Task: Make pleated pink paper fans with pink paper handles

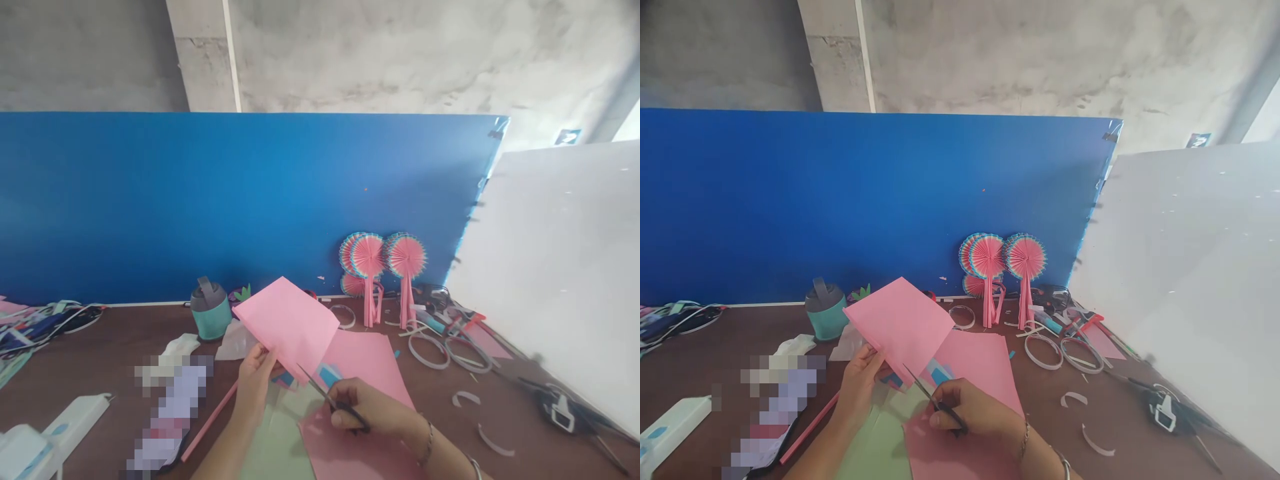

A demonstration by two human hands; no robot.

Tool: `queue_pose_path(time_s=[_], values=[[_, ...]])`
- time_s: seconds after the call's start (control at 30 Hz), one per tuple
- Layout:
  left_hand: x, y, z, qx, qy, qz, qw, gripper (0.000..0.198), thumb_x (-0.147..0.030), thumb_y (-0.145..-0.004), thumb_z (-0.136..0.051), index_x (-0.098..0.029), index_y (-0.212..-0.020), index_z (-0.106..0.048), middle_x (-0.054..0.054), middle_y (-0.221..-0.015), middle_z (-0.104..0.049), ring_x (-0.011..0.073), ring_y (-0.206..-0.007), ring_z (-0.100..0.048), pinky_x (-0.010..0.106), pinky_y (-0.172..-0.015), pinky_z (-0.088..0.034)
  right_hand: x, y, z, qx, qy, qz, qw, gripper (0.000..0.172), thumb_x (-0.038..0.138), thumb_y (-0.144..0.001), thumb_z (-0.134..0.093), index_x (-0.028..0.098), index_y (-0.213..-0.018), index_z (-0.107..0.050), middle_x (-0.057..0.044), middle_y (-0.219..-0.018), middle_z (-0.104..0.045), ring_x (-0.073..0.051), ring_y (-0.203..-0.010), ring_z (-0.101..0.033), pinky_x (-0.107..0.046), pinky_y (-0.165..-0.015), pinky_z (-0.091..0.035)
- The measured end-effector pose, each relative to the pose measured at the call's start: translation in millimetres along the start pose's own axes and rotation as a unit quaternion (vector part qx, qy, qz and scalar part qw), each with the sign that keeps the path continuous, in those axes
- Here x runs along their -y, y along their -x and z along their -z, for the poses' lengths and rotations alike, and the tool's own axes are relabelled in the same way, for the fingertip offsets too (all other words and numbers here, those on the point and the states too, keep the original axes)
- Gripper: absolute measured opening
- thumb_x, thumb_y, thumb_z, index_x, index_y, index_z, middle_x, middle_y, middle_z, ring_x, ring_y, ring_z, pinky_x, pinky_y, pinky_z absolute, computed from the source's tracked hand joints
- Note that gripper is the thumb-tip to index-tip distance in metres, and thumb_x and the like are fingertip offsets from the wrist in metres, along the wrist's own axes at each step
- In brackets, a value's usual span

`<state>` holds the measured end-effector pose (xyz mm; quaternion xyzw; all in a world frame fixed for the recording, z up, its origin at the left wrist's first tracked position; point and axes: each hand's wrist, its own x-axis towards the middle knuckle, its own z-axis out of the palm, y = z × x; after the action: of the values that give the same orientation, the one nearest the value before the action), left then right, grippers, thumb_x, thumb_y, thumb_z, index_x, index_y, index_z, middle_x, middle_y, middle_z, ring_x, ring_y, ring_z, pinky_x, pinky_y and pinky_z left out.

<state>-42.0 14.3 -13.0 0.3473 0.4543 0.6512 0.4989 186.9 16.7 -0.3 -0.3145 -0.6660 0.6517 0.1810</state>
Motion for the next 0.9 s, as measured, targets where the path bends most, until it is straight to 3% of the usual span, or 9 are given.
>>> queue_pose_path(time_s=[0.23,0.9], values=[[3.6,1.9,0.2,0.01,-0.005,-0.005,1.0,0.043,-0.043,-0.068,-0.072,-0.015,-0.1,-0.063,0.007,-0.088,-0.073,0.0213,-0.079,-0.069,0.032,-0.071,-0.055,1.6,-1.7,-11.1,-0.016,0.002,-0.004,1.0,0.047,0.056,-0.064,-0.071,0.012,-0.08,-0.06,0.004,-0.061,-0.05,-0.005,-0.048,-0.039,-0.018,-0.044,-0.03],[6.0,0.5,-0.9,0.008,0.001,0.0,1.0,0.044,-0.043,-0.07,-0.071,-0.014,-0.101,-0.062,0.009,-0.089,-0.074,0.0233,-0.08,-0.07,0.033,-0.072,-0.055,-9.2,-5.0,-13.6,-0.049,0.03,-0.003,0.998,0.049,0.057,-0.065,-0.071,0.011,-0.081,-0.063,0.005,-0.056,-0.046,-0.005,-0.048,-0.034,-0.018,-0.043,-0.026]])
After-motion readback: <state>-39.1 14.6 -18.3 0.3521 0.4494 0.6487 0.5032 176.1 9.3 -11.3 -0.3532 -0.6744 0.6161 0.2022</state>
